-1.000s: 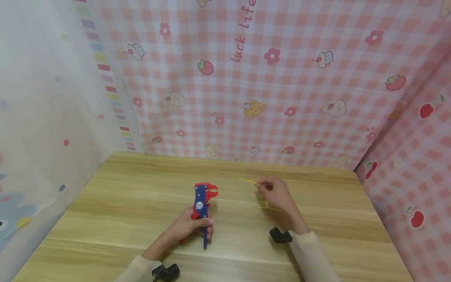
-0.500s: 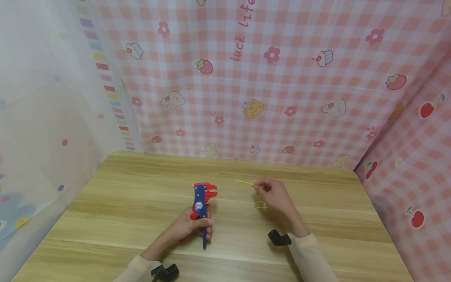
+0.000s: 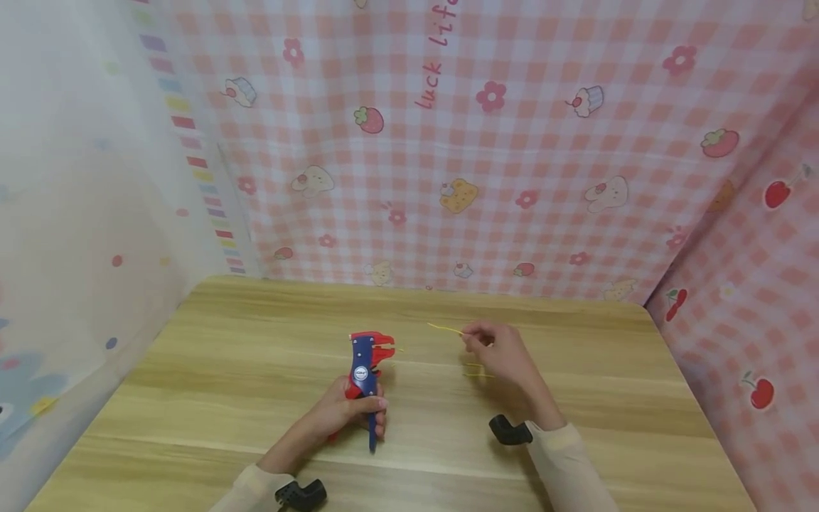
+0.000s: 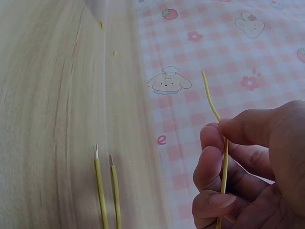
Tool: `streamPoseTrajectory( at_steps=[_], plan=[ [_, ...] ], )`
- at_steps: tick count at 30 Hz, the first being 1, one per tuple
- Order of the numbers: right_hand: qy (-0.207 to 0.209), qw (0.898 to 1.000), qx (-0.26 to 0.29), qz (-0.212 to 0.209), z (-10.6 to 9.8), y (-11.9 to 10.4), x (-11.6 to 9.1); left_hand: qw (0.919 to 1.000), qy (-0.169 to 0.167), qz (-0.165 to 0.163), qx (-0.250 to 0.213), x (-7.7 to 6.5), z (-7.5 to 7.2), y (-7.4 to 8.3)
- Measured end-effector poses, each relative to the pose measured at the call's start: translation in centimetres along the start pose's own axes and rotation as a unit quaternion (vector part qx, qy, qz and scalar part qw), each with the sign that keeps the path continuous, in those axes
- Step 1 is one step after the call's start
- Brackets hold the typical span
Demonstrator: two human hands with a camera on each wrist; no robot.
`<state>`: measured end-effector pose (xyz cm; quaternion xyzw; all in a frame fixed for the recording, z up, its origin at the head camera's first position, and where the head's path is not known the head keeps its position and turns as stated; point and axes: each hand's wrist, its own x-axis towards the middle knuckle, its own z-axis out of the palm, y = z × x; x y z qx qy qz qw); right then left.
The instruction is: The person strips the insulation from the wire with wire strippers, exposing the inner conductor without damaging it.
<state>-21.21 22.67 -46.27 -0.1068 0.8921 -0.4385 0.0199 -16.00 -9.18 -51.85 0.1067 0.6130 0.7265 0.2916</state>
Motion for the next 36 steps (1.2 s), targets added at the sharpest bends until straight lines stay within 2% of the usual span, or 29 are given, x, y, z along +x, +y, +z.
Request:
streamPoseTrajectory(
  at_steps=[9, 18, 36],
  plan=[
    [0.003, 1.000, 0.002, -0.017, -0.2, -0.4, 0.0, 0.9998, -0.015, -0.004, -0.008, 0.0, 0.2, 0.4],
    [-0.003, 0.999, -0.007, -0.040, -0.3, -1.2, -0.2, 0.9999, -0.006, 0.000, -0.012, -0.2, 0.6, 1.0],
    [-0.029, 0.998, -0.005, -0.050, 0.1, -2.8, -0.9, 0.9998, -0.015, 0.006, -0.007, -0.5, 1.0, 1.8]
  ],
)
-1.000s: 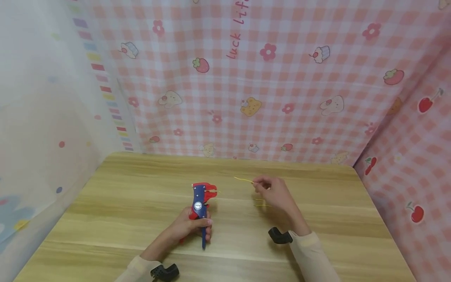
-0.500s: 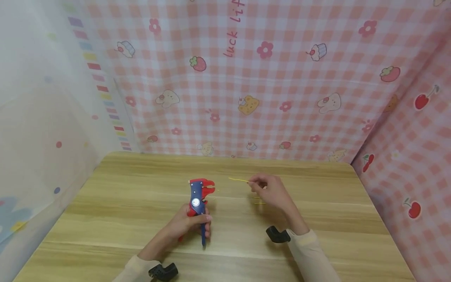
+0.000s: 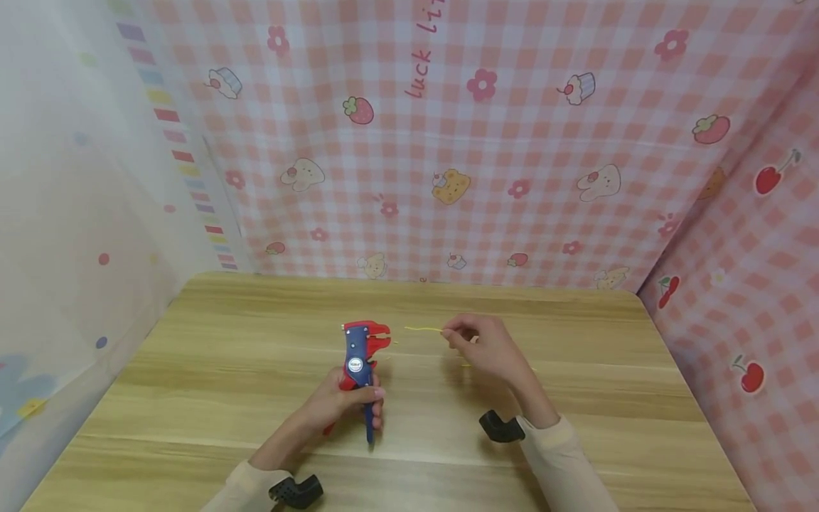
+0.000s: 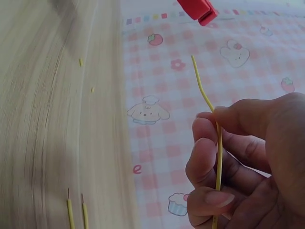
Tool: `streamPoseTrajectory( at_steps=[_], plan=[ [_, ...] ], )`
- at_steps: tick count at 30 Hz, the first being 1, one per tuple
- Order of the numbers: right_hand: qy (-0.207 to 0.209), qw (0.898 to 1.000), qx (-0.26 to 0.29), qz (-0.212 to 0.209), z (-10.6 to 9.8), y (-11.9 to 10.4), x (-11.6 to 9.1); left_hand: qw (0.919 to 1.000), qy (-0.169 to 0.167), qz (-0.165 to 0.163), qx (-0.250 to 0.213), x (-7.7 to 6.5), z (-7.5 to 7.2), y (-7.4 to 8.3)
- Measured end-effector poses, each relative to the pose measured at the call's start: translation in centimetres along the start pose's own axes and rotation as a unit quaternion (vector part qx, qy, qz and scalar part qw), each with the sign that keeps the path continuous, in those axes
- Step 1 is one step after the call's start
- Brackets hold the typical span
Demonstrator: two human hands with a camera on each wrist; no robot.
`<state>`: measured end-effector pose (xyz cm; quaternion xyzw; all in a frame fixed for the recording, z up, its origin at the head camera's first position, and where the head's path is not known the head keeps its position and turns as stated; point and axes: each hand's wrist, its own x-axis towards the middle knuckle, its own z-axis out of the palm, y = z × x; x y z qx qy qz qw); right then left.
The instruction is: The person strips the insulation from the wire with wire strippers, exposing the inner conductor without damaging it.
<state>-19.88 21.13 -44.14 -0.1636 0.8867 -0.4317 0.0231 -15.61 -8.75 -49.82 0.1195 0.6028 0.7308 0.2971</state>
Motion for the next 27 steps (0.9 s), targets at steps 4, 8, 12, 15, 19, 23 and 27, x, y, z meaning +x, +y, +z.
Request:
streamPoseTrajectory(
  at_steps=[4, 8, 12, 15, 19, 23, 27],
  plan=[
    [-0.002, 1.000, -0.008, -0.013, 0.0, -0.6, 0.0, 1.0000, -0.004, 0.003, -0.001, 0.0, 0.0, -0.1],
    [-0.003, 0.999, -0.020, -0.031, 0.0, -1.1, -0.1, 1.0000, -0.008, 0.003, -0.003, 0.0, 0.0, -0.2],
    [-0.008, 0.999, -0.015, -0.040, 0.1, -1.5, -0.3, 0.9999, -0.010, 0.003, -0.004, 0.0, 0.1, -0.2],
    [-0.011, 0.999, -0.009, -0.041, 0.2, -1.7, -0.4, 0.9999, -0.012, 0.004, -0.005, 0.0, 0.2, -0.2],
    [-0.011, 0.999, -0.007, -0.044, 0.3, -1.9, -0.4, 0.9999, -0.013, 0.004, -0.005, -0.1, 0.3, -0.2],
    [-0.009, 0.999, -0.009, -0.047, 0.4, -2.2, -0.5, 0.9999, -0.014, 0.004, -0.002, -0.1, 0.4, -0.1],
    [-0.008, 0.999, -0.010, -0.053, 0.5, -2.5, -0.6, 0.9999, -0.015, -0.002, -0.002, -0.1, 0.4, -0.1]
  ],
)
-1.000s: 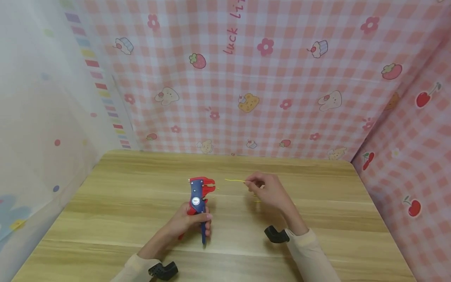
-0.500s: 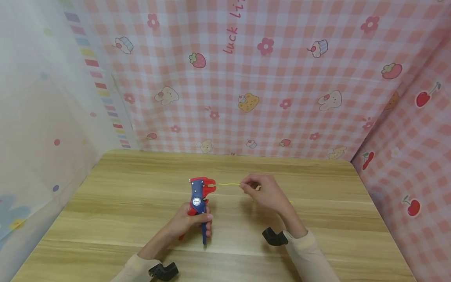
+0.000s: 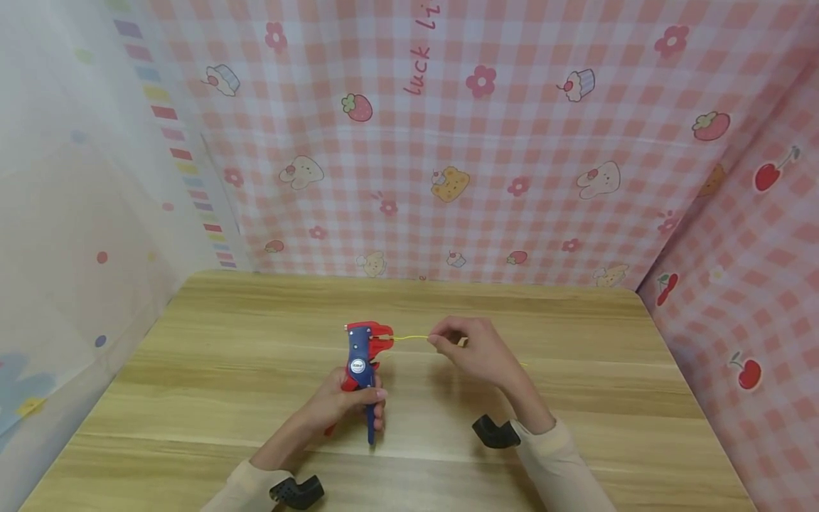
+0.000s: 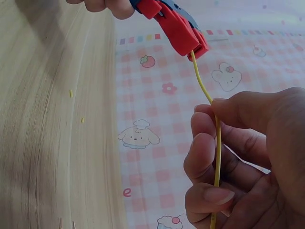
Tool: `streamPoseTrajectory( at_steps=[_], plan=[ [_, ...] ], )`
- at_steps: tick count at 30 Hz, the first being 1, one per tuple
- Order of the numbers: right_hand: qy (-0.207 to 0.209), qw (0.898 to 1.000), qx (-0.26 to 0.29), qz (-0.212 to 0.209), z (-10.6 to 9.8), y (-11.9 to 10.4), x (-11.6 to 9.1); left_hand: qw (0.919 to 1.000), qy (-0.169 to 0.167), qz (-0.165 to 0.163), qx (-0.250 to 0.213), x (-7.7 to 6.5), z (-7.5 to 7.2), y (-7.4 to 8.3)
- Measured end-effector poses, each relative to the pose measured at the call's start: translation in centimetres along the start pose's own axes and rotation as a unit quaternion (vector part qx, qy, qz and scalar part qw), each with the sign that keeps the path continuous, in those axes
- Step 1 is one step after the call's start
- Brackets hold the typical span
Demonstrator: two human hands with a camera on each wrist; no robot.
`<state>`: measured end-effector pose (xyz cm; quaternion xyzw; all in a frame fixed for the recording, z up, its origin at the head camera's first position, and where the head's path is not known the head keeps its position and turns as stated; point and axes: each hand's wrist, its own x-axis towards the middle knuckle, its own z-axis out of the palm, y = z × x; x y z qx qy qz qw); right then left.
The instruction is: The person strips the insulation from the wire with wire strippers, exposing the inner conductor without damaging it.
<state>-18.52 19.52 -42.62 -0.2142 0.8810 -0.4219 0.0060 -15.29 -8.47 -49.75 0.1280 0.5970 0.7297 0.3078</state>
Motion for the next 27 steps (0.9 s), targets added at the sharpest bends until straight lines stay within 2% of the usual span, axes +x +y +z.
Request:
streamPoseTrajectory(
  at_steps=[13, 27],
  plan=[
    [-0.004, 1.000, -0.005, 0.005, 0.18, -0.57, -0.07, 0.9999, -0.010, -0.006, 0.002, 0.00, 0.06, -0.06],
    [-0.004, 1.000, -0.007, -0.012, 0.12, -0.52, -0.10, 0.9998, -0.020, 0.005, -0.001, 0.05, 0.12, -0.25]
  ],
)
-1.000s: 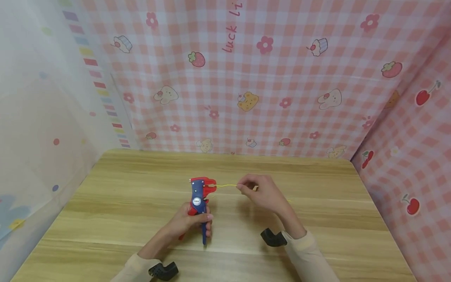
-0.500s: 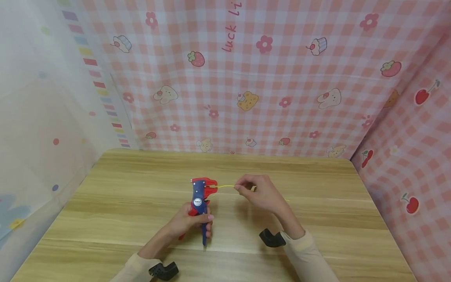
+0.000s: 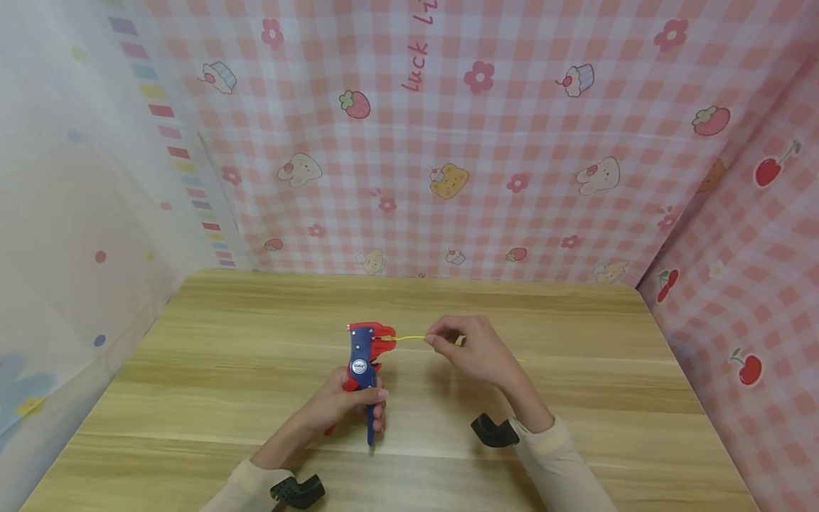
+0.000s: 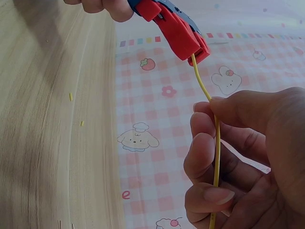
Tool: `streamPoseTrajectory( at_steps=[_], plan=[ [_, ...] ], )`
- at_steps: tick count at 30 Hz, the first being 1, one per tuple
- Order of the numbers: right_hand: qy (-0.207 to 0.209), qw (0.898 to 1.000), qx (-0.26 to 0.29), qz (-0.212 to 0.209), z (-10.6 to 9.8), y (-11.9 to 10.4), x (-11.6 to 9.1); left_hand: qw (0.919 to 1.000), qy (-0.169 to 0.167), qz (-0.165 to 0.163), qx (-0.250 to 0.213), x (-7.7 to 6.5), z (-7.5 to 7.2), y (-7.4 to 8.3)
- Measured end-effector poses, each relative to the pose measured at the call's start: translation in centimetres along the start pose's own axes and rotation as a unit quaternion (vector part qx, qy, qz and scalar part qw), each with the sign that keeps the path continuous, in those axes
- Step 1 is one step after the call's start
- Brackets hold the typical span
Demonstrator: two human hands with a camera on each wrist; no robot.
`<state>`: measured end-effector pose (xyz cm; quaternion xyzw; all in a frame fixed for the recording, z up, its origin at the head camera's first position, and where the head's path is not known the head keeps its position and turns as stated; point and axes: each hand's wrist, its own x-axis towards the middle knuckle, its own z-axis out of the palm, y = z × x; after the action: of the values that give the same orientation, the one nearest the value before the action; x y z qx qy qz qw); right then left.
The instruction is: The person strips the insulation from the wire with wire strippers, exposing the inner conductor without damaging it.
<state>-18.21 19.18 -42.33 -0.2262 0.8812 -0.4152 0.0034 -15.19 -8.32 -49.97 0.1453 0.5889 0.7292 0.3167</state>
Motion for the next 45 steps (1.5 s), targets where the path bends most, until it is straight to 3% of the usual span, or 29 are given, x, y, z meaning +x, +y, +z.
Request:
streamPoseTrajectory(
  at_steps=[15, 25, 37, 45],
  plan=[
    [0.001, 1.000, -0.008, -0.015, -0.2, 0.2, 0.2, 0.9999, 0.001, 0.005, 0.010, 0.1, 0.0, 0.3],
    [-0.004, 1.000, -0.003, -0.009, -0.1, 0.3, 0.2, 0.9992, 0.036, -0.010, 0.018, -0.2, 0.4, 0.3],
    [-0.008, 1.000, 0.000, -0.013, -0.1, 0.2, 0.0, 0.9971, 0.074, -0.005, 0.016, -0.3, 1.3, 0.0],
    [-0.004, 1.000, 0.000, -0.010, -0.3, 0.4, -0.2, 0.9986, 0.048, -0.008, 0.022, -0.2, 0.9, -0.1]
  ],
)
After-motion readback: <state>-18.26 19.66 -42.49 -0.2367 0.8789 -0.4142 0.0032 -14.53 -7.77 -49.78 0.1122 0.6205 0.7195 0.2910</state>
